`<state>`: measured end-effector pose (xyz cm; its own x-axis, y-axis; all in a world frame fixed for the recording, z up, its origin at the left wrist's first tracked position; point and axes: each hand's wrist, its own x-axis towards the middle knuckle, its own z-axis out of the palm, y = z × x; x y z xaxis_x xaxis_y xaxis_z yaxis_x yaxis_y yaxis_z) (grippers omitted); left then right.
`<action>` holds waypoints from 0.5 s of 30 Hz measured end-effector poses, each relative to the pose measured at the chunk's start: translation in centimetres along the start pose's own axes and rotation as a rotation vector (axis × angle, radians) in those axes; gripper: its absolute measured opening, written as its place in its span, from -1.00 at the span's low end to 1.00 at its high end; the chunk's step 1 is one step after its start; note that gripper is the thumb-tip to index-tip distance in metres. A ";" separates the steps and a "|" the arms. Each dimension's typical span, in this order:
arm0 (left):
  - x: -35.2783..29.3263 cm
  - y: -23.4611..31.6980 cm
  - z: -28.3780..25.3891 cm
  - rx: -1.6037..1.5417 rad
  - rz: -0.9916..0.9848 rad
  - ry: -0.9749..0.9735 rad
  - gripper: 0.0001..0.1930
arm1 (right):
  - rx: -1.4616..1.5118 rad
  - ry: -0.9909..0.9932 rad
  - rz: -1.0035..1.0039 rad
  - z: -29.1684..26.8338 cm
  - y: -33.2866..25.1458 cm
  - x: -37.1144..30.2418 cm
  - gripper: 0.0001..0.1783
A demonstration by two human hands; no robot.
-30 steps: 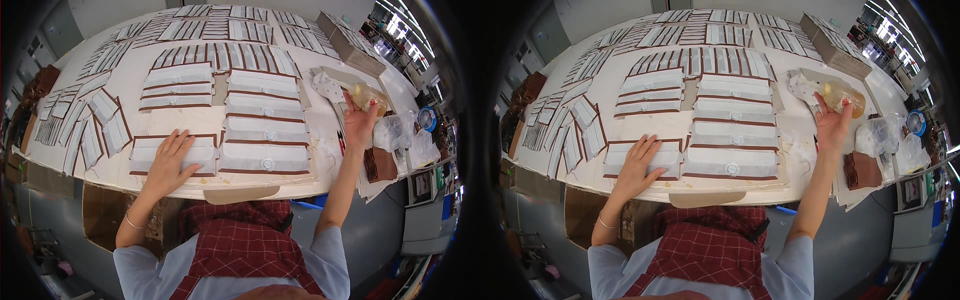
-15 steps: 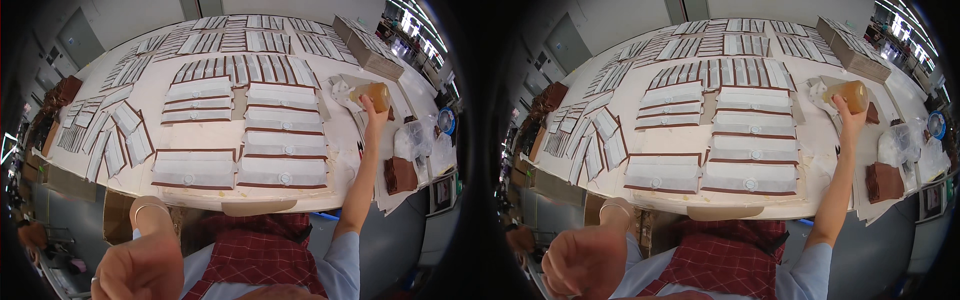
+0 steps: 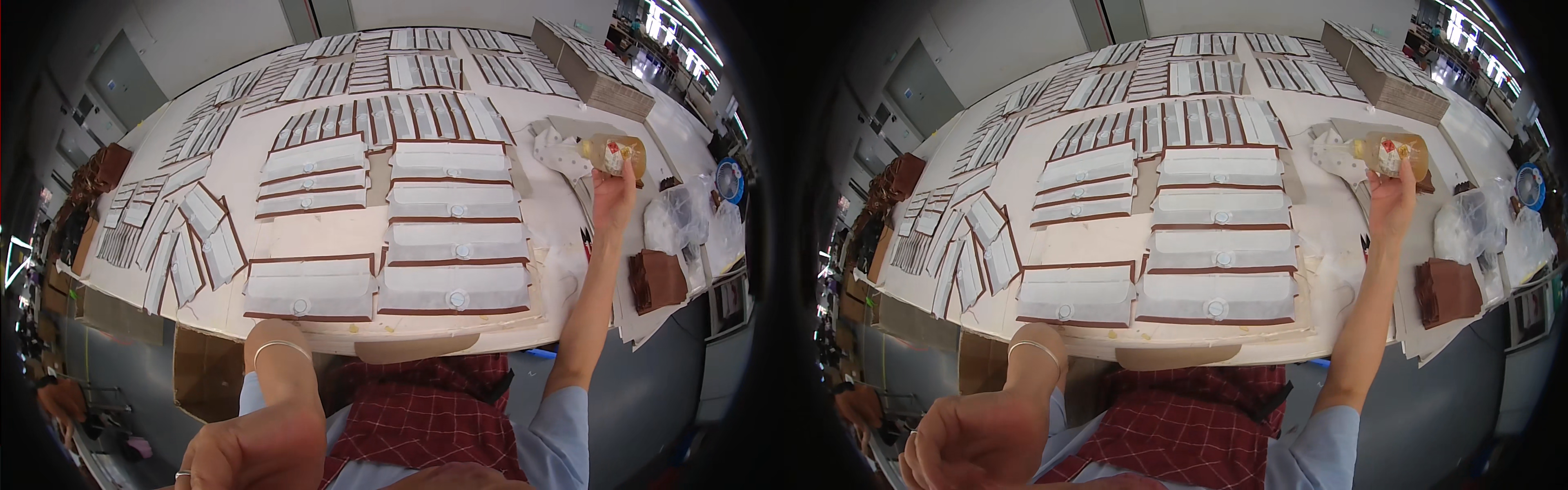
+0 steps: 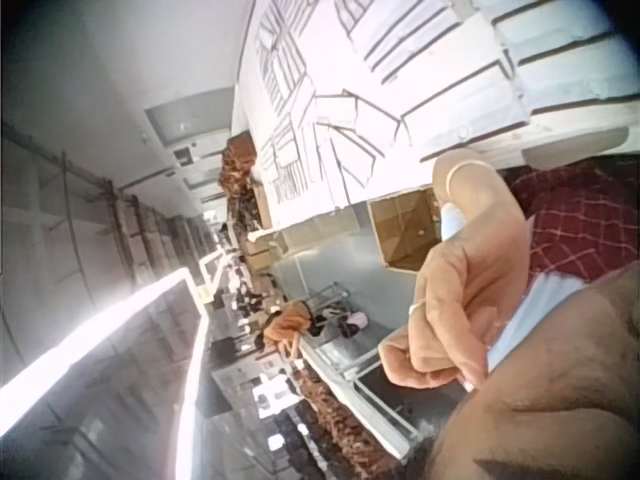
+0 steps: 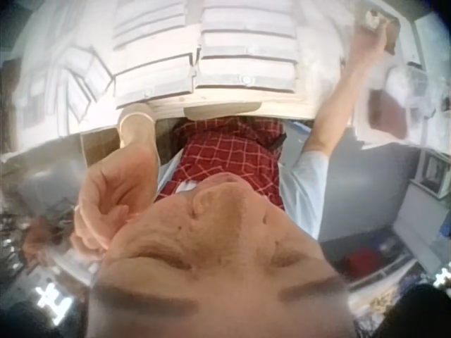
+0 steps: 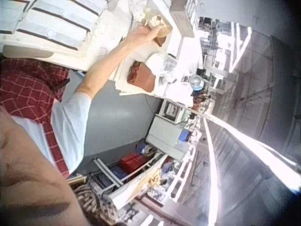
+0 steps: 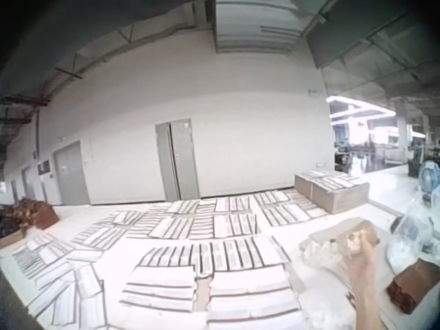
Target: The person trims threads from fabric pieces using thread snips, arranges and stacks the fabric pieces on the work surface, and then picks up a bottle.
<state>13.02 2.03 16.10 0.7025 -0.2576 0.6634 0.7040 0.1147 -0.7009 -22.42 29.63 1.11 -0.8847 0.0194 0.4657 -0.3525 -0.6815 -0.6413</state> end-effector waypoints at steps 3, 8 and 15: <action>-0.1 0.0 0.0 -0.013 -0.013 0.002 -0.84 | -0.001 -0.046 -0.002 -1.8 0.6 0.5 -0.53; 0.0 -0.1 0.1 -0.036 -0.002 0.033 -0.83 | 0.174 0.046 0.025 -2.0 1.3 0.3 -0.47; 0.0 -0.1 0.3 -0.049 0.022 0.049 -0.82 | 0.193 -0.162 0.086 0.4 0.4 -0.2 -0.49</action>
<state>12.93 2.30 16.23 0.7107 -0.3028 0.6350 0.6818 0.0737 -0.7278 -22.24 29.01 0.98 -0.8434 -0.1514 0.5156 -0.1992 -0.8031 -0.5616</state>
